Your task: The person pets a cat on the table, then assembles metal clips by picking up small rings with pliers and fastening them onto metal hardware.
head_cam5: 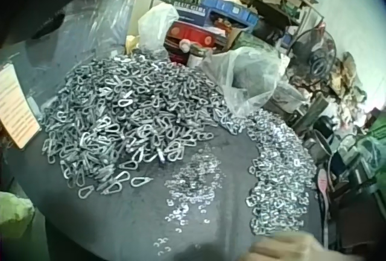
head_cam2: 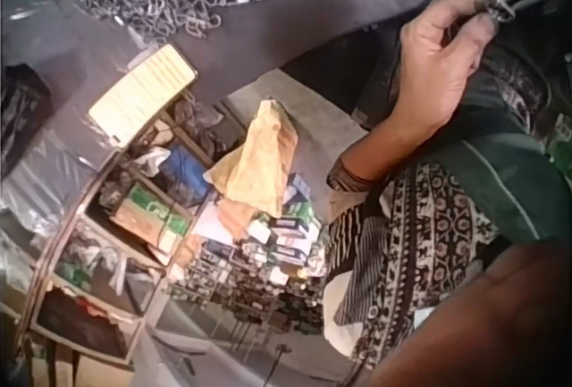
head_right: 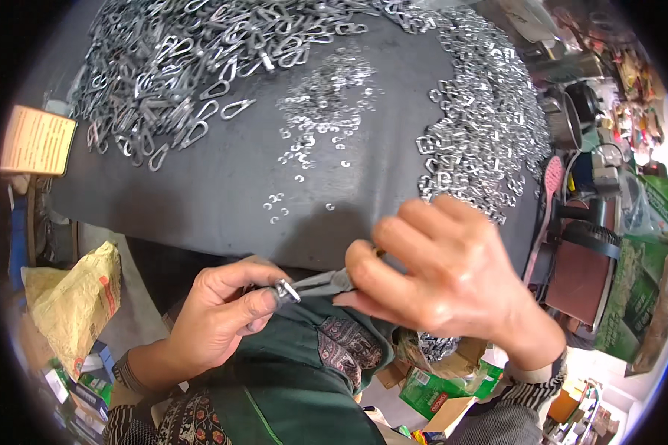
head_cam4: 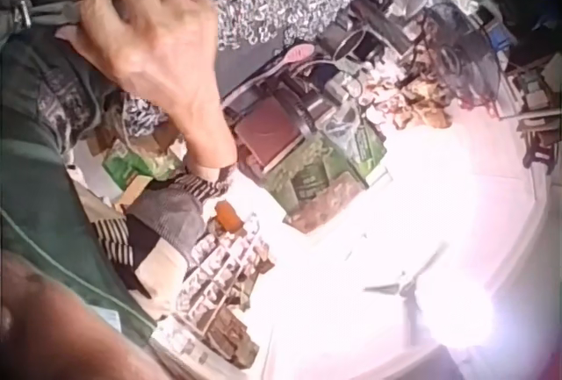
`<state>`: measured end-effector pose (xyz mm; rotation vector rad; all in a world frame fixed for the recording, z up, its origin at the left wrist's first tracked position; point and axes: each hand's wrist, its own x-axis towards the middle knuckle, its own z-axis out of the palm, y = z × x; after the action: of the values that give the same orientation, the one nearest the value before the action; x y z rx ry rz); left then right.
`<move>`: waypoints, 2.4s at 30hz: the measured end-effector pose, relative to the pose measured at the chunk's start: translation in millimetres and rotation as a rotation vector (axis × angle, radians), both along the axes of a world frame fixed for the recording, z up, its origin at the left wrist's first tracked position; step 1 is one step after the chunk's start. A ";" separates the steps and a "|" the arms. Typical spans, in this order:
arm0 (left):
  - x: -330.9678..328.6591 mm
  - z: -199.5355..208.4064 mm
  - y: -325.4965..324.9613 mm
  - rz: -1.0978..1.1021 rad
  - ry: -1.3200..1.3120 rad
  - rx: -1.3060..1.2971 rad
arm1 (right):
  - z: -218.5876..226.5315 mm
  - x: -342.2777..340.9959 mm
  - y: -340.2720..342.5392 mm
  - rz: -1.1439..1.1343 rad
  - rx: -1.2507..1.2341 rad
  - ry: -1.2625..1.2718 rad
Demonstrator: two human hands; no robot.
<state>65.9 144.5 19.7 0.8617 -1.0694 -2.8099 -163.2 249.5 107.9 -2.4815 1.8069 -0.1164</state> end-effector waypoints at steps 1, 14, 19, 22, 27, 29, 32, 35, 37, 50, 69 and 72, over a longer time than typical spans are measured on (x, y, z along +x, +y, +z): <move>-0.8 -2.4 1.9 -0.022 0.023 0.007 | -5.1 1.0 8.2 -0.025 -0.002 -0.033; 29.0 -95.4 22.3 0.083 -0.182 -0.045 | -83.3 -126.5 -33.6 -0.719 -0.290 0.043; 34.0 -69.6 19.6 -0.177 -0.181 -0.064 | -77.9 -150.6 -36.3 -0.745 -0.218 0.147; 23.1 -45.6 16.9 -0.189 -0.092 -0.238 | -72.3 -127.5 -35.5 -0.740 -0.261 0.051; 1.5 -12.9 5.7 0.048 0.044 -0.520 | -38.1 -6.7 -0.8 -0.538 0.241 -0.872; -3.9 -9.2 6.1 0.040 0.091 -0.570 | -39.9 19.7 18.8 -0.522 0.370 -0.970; -4.3 -4.1 13.4 0.000 0.120 -0.610 | -53.1 38.7 35.1 -0.558 0.246 -1.008; -1.9 -3.2 13.9 -0.003 0.092 -0.472 | -61.6 42.7 36.7 -0.463 0.192 -1.048; 0.5 -4.1 14.2 -0.019 0.083 -0.434 | -58.9 42.6 34.0 -0.445 0.206 -1.062; -2.6 -5.5 8.1 -0.057 0.072 -0.362 | -55.4 34.2 22.6 -0.440 0.226 -1.016; 5.1 -18.0 16.4 -0.312 0.036 -0.295 | -43.6 -48.8 -11.3 -0.076 -0.041 0.216; 2.6 -12.9 11.9 -0.298 0.143 -0.553 | -42.2 -50.8 -17.9 -0.030 -0.027 0.219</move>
<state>68.4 156.4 6.8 0.4678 -1.9426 -2.4911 -214.0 231.6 65.6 -2.5754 1.9342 0.1362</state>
